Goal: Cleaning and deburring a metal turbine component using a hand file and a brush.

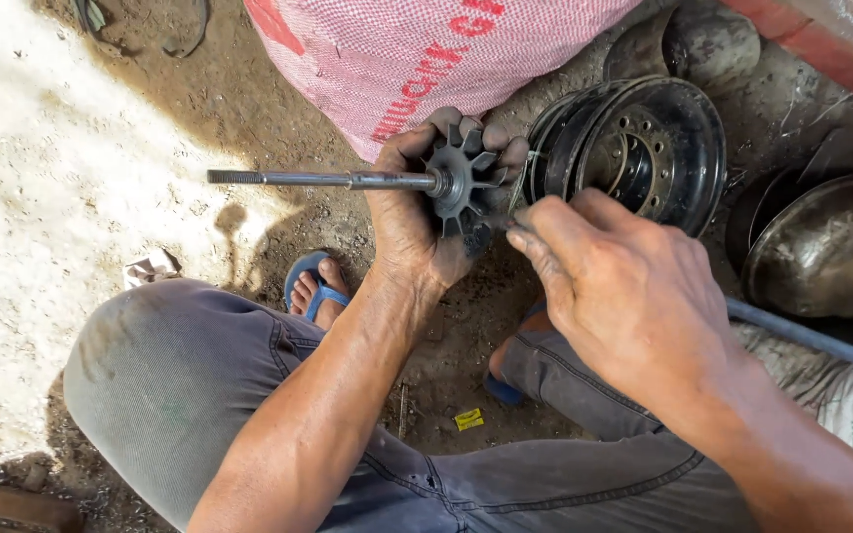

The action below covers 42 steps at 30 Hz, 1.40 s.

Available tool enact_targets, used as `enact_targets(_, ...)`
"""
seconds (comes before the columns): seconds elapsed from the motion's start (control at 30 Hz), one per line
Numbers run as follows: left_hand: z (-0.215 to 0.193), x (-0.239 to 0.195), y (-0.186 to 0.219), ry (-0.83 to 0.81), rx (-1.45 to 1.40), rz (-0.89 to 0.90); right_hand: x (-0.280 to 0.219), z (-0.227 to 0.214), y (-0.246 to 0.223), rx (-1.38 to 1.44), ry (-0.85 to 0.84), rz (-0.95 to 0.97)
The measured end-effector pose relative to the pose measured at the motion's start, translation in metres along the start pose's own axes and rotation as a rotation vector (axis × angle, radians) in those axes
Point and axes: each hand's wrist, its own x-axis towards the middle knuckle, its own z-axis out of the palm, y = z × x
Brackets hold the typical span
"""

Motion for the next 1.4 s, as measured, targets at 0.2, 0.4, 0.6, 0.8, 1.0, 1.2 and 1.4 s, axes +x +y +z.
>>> enact_targets(0.2, 0.002, 0.001, -0.002, 0.027, 0.006, 0.008, -0.005, -0.005, -0.003, -0.057, -0.004, 0.018)
enact_targets(0.4, 0.005, 0.002, -0.003, 0.029, 0.061, 0.005, -0.003, -0.002, -0.004, -0.247, 0.052, 0.115)
enact_targets(0.6, 0.001, 0.004, 0.001, 0.107, 0.067, 0.056, 0.003, 0.022, 0.004, -0.125, 0.159, 0.024)
enact_targets(0.8, 0.002, 0.004, 0.004, 0.133, 0.165, 0.095, 0.012, 0.023, 0.005, 0.344, 0.239, -0.064)
enact_targets(1.0, -0.002, 0.011, 0.007, 0.165, 0.237, 0.077, 0.007, 0.000, 0.007, 0.087, -0.005, 0.029)
enact_targets(1.2, -0.007, 0.012, 0.009, 0.168, 0.253, 0.029, 0.002, -0.019, 0.020, 0.023, -0.010, 0.033)
enact_targets(1.4, -0.006, 0.012, 0.004, 0.135, 0.310, 0.104, 0.014, -0.021, 0.001, -0.003, -0.148, 0.215)
